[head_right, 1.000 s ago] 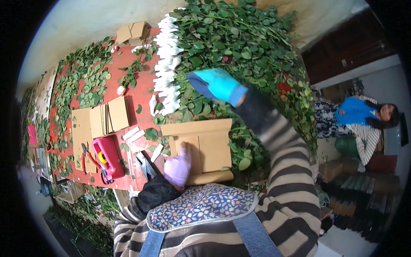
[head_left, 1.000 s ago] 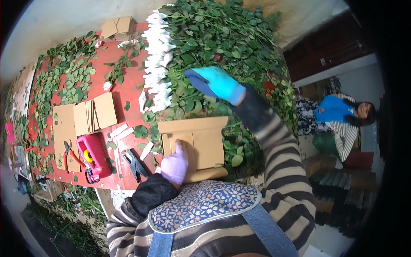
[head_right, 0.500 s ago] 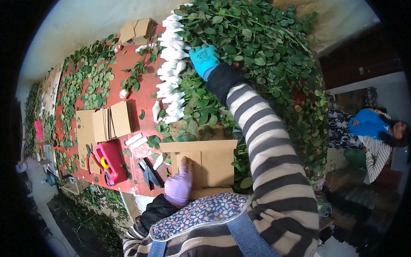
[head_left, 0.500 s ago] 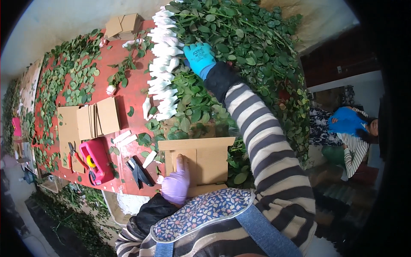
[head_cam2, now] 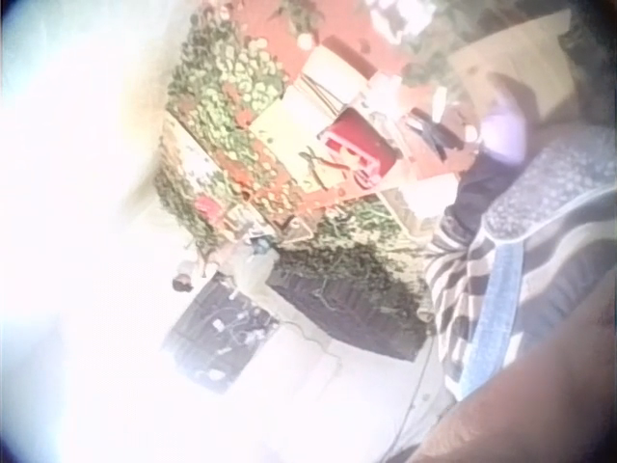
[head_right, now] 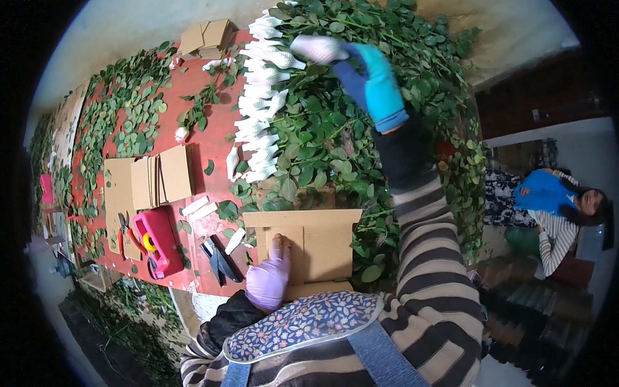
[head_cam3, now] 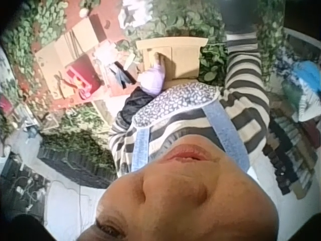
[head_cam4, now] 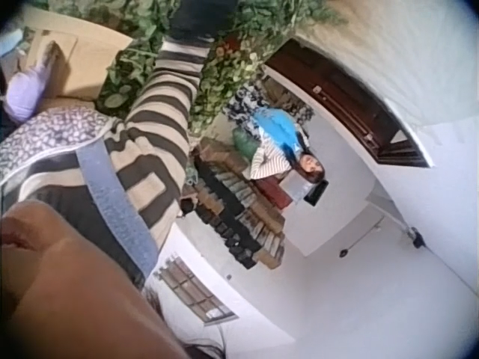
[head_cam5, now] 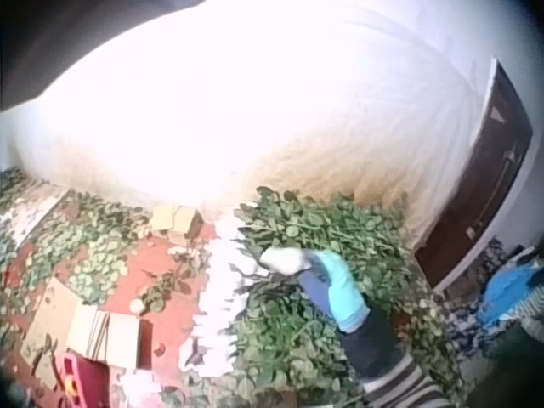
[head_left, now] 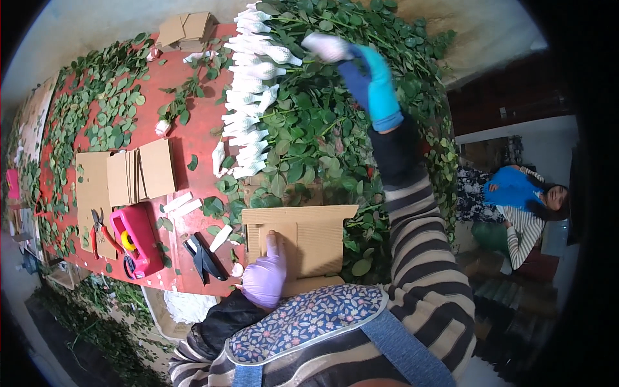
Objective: The person places a row of roses into a small cardboard box, arranges them neatly, and uses a stapler to secure the internal packing material.
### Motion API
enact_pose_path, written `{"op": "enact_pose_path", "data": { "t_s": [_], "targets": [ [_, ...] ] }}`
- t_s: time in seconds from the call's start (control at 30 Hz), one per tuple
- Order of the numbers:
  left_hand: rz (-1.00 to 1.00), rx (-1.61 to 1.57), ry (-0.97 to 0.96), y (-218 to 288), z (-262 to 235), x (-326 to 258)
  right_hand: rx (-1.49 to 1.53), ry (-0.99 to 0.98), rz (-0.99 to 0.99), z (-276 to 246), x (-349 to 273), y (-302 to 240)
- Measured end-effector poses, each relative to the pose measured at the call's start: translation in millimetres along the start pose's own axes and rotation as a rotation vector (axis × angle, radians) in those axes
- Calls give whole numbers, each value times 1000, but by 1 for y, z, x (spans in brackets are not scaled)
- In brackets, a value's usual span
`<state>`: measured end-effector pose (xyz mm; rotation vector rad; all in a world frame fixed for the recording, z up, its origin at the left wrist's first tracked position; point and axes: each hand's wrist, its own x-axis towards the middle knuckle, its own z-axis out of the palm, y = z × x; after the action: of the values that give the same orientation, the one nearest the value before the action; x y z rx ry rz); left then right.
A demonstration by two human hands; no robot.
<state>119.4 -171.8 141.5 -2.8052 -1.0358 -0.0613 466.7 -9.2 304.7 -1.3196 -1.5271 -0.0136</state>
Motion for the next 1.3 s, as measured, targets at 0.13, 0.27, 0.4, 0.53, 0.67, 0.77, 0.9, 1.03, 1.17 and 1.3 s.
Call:
{"op": "enact_pose_path", "data": {
  "t_s": [0.13,0.27,0.4,0.53,0.67,0.77,0.9,1.03,1.17,1.3],
  "targets": [
    [95,-12,118,-9,-5,4,11,49,-83,-26,24,-21],
    [96,-14,85,-8,-4,6,-152,-168,-125,-26,-3,-21],
    [118,44,-8,-6,-12,10,-492,-521,-20,-7,-42,-9],
    [155,-28,-113,-13,-14,11,-886,-372,-308,24,-60,19],
    [194,14,-100,-12,-19,14,-1086,-430,-36,17,-47,72],
    [190,54,-83,-10,-20,15,-1071,-687,118,22,-25,87],
    [191,61,-105,-14,-25,15,-939,-541,17,12,-6,84],
    [171,46,24,-15,-11,11,-898,-225,-97,-53,-12,54],
    [147,32,3,-12,-10,9,-464,150,-107,-172,-33,48],
    [163,-17,56,-8,-3,9,369,422,57,-277,-29,-5]
  ]
}}
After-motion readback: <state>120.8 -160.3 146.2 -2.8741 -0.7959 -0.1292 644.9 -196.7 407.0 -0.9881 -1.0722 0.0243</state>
